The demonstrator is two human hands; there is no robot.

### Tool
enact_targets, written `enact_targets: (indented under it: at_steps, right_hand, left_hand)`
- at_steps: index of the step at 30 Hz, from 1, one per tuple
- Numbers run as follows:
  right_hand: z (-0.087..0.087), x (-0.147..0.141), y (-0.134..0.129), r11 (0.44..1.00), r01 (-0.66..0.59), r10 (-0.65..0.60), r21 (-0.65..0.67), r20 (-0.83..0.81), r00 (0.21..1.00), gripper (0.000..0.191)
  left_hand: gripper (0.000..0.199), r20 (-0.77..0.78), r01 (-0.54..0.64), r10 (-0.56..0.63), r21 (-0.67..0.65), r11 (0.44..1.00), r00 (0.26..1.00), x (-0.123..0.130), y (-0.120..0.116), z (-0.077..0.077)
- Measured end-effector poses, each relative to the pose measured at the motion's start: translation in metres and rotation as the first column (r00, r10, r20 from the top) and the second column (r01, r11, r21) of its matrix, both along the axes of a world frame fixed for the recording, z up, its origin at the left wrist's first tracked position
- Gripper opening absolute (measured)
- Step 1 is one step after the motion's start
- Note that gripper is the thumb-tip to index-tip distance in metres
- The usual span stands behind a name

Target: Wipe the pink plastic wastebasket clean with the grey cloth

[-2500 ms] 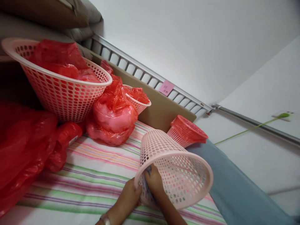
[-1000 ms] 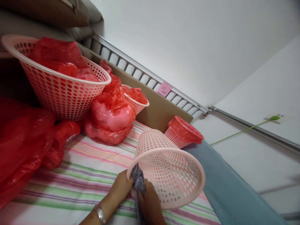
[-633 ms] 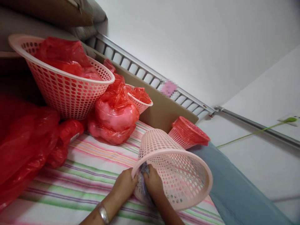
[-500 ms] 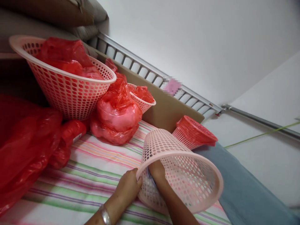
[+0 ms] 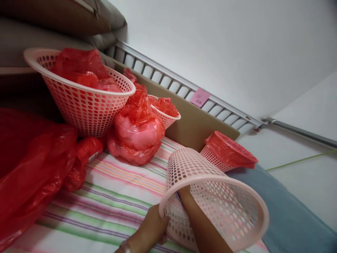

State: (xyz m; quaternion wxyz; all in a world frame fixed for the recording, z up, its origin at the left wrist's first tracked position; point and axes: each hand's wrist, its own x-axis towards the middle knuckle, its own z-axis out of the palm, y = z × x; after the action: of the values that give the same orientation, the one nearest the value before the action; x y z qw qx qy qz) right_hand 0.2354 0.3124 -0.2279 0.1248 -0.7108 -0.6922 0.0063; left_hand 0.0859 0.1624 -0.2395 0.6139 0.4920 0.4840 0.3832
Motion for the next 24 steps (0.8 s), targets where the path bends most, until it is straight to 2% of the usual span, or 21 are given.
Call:
enact_targets:
  at_steps: [4, 9, 13, 16, 20, 24]
  right_hand:
    - [0.001, -0.001, -0.024, 0.999, 0.0, 0.002, -0.037, 0.042, 0.999, 0.028]
    - [-0.003, -0.005, -0.077, 0.999, 0.015, -0.011, -0.045, 0.083, 0.996, 0.036]
    - [-0.013, 0.003, -0.127, 0.998, -0.044, 0.047, -0.045, 0.066, 0.997, 0.039]
    - [-0.025, 0.013, -0.153, 0.996, -0.079, 0.082, -0.046, 0.057, 0.995, 0.039]
    - [-0.031, 0.019, -0.154, 0.996, -0.092, 0.093, -0.018, 0.089, 0.992, 0.039]
    - [-0.015, 0.008, -0.118, 0.998, -0.056, 0.055, 0.004, 0.096, 0.994, 0.029]
  left_hand:
    - [0.024, 0.09, -0.001, 0.0, 0.009, 1.0, 0.996, 0.002, -0.006, 0.0]
    - [0.02, 0.121, -0.017, 0.012, 0.04, 0.999, 0.993, 0.001, -0.007, -0.002]
    - [0.021, 0.114, -0.027, 0.021, 0.054, 0.998, 0.993, 0.004, -0.008, -0.004]
    - [0.025, 0.09, -0.025, 0.019, 0.067, 0.997, 0.996, 0.003, -0.01, -0.001]
    - [0.031, 0.009, -0.033, 0.032, 0.114, 0.993, 0.999, -0.005, -0.012, 0.006]
    - [0.026, -0.107, -0.061, 0.082, 0.191, 0.98, 0.991, -0.013, -0.01, 0.014]
